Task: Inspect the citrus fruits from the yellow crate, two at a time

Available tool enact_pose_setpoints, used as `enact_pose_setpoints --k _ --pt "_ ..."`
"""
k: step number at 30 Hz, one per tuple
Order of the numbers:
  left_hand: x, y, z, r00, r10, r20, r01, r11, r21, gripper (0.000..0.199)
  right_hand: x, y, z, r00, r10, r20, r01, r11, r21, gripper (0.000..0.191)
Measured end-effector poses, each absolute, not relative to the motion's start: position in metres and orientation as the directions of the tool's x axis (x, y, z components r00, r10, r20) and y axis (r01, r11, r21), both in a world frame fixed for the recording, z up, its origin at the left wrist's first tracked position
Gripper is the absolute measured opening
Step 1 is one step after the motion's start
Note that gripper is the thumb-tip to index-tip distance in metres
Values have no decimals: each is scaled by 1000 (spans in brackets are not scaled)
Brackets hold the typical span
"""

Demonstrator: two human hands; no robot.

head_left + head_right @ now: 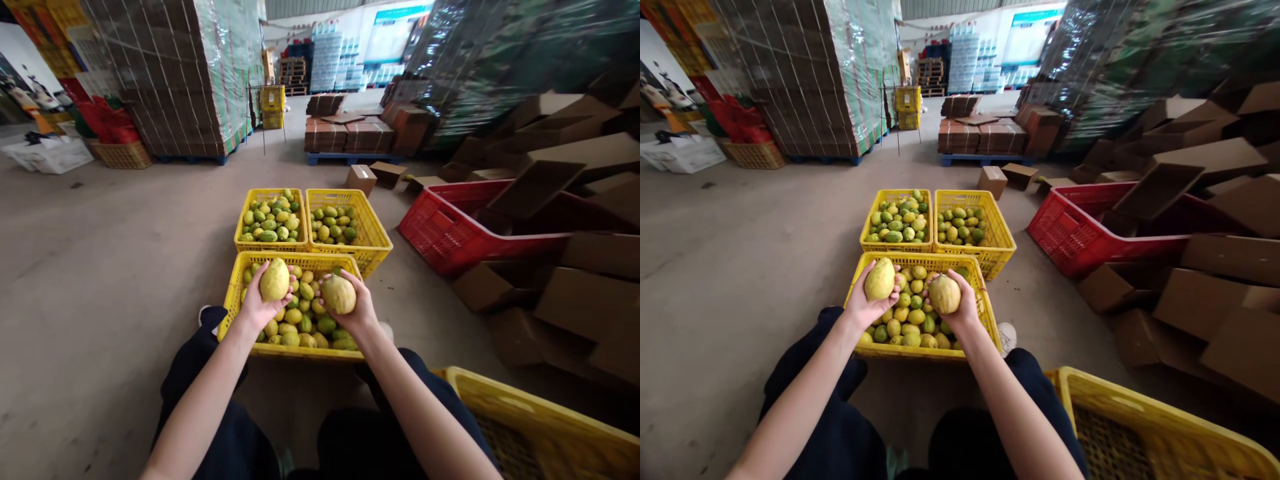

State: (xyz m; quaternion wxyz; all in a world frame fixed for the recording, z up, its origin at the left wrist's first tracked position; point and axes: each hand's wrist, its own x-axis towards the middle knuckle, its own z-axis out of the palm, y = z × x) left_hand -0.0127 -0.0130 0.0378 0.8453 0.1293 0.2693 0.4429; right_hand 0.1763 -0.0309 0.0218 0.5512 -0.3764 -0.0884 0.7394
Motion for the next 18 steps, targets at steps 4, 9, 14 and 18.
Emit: enact_pose_setpoints --k 4,9,14,18 --pt "-14 -14 41 470 821 -324 -634 570 523 36 175 -31 21 -147 892 -427 -736 -387 -555 18" --pt "-13 -16 40 447 826 -342 -584 560 588 30 172 -31 18 -167 928 -332 -704 -348 -619 18" --pt "-15 -16 41 455 808 -375 -587 589 555 35 169 -32 15 -136 958 -252 -657 -277 -701 20" --pt "-19 -18 45 377 841 -389 -631 541 557 30 163 -34 11 -32 957 -290 -654 -239 -718 20"
